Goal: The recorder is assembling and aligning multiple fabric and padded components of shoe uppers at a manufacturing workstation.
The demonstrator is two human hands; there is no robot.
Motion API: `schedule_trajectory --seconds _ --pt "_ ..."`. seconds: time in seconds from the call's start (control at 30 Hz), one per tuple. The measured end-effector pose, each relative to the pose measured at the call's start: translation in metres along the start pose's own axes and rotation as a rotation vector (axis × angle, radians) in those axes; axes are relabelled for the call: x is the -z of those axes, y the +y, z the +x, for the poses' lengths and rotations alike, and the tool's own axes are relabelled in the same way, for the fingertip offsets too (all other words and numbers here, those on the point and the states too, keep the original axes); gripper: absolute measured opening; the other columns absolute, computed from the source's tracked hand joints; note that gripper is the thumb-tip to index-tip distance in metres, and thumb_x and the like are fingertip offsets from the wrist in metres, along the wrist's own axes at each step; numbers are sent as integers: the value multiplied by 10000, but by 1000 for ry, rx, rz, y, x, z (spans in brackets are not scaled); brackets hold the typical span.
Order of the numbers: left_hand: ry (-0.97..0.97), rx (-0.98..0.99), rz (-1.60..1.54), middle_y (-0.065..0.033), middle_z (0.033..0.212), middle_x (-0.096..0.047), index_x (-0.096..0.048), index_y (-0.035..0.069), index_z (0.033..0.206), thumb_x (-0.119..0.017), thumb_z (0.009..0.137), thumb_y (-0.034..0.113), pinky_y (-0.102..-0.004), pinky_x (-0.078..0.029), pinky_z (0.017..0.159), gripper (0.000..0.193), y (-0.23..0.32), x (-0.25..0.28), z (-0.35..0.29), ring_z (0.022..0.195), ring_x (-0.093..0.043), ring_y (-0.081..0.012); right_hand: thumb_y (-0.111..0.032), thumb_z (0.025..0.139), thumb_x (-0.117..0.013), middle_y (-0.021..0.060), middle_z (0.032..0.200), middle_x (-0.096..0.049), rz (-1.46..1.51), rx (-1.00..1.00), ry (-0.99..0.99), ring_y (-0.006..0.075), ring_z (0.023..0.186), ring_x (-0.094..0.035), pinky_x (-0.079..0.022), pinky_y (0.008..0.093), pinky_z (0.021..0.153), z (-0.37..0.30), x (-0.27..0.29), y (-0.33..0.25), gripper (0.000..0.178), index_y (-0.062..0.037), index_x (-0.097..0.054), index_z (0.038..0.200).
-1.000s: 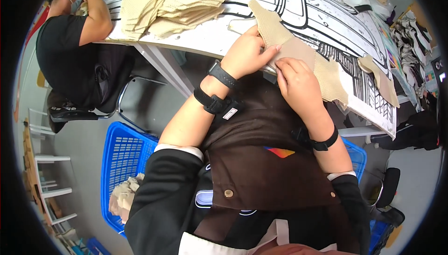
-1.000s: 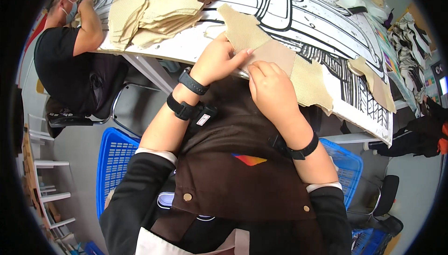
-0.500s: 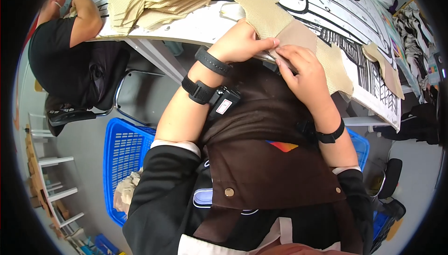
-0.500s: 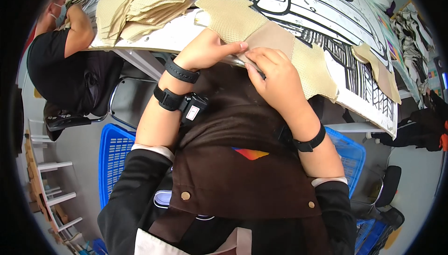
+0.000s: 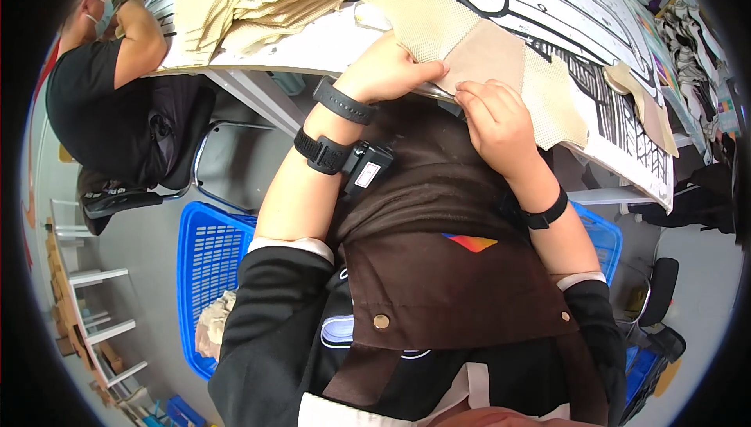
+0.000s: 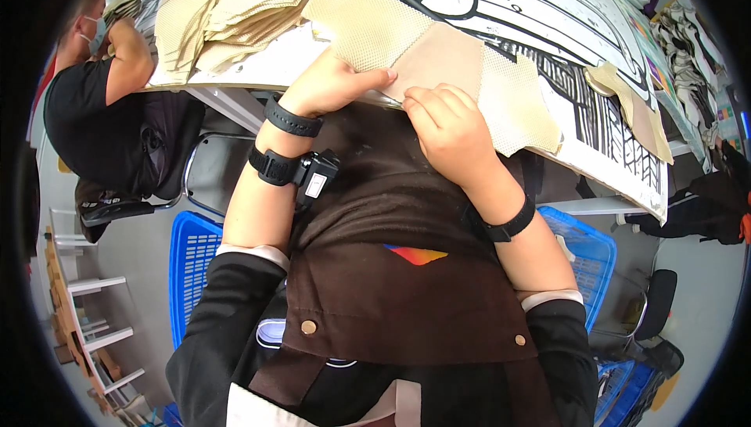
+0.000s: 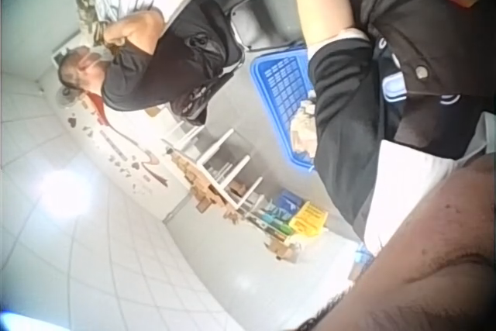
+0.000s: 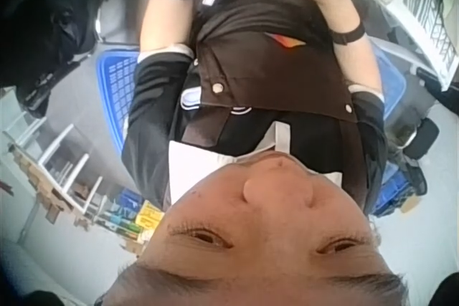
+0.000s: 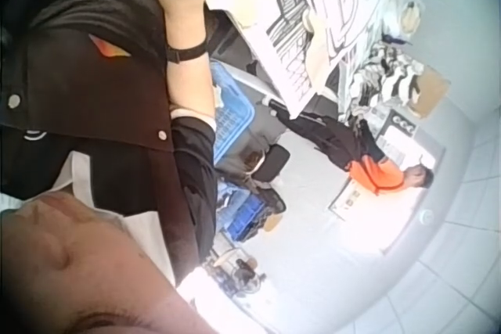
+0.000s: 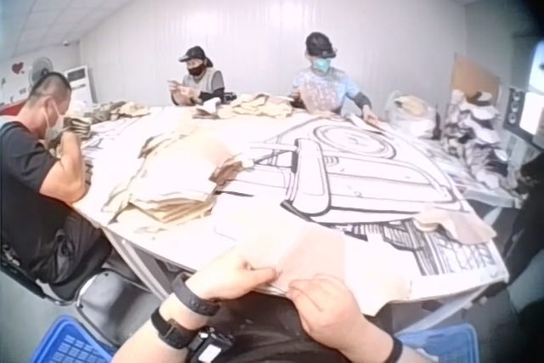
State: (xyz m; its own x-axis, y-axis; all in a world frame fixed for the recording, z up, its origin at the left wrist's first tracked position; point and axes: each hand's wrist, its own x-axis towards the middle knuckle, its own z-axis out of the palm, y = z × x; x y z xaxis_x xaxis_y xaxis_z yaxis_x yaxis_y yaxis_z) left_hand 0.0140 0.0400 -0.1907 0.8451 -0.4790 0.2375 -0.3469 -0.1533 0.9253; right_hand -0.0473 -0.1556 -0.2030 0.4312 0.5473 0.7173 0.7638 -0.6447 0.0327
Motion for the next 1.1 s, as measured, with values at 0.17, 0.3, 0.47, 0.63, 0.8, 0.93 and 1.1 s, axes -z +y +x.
schedule_trajectory --seconds 0.17,0.3,0.47,0.63,0.8,0.93,1.1 --pt "93 -100 107 -141 899 -641 -605 -17 999 -650 737 122 -325 -488 746 300 7 -6 -2 819 -612 -226 -39 661 -602 87 913 -599 -47 47 -7 238 750 -564 -471 340 745 2 1 -2 209 6 -598 865" --pt "131 -121 240 -231 955 -608 -602 -44 972 -676 696 139 -374 -482 771 340 9 -9 -5 868 -590 -357 -73 688 -611 81 889 -588 -26 14 -13 230 724 -551 -464 337 729 5 2 -8 190 -8 -593 865" --pt "373 -195 710 -232 1018 -501 -640 -73 797 -719 679 192 -383 -487 764 300 17 -22 -17 868 -559 -346 -114 709 -622 73 853 -586 49 -72 -22 229 703 -545 -459 335 692 6 1 -6 161 -34 -588 844" --pt "415 -234 629 -230 982 -475 -628 -86 670 -725 687 225 -361 -489 767 326 8 -18 -19 860 -546 -346 -67 701 -625 83 768 -602 102 -155 6 258 682 -567 -468 354 650 9 2 -7 135 -46 -573 824" --pt "410 -255 570 -270 1030 -496 -630 -71 627 -725 694 243 -363 -479 789 335 -1 -14 -15 928 -538 -349 -91 708 -598 62 691 -584 -143 -272 -137 238 684 -580 -478 346 636 32 4 -23 134 -57 -598 837" --pt "338 -94 541 -280 1023 -543 -644 -64 661 -723 704 251 -361 -473 811 327 5 -12 -15 987 -530 -332 -76 707 -576 76 711 -602 74 -251 56 259 700 -585 -486 350 640 24 -10 -2 171 -42 -619 869" --pt "346 -269 413 -241 931 -595 -635 -64 849 -721 705 244 -359 -480 794 351 -8 -4 -15 914 -576 -337 -49 717 -565 86 721 -581 290 -333 -56 275 713 -558 -472 366 662 22 4 5 201 -60 -674 885"
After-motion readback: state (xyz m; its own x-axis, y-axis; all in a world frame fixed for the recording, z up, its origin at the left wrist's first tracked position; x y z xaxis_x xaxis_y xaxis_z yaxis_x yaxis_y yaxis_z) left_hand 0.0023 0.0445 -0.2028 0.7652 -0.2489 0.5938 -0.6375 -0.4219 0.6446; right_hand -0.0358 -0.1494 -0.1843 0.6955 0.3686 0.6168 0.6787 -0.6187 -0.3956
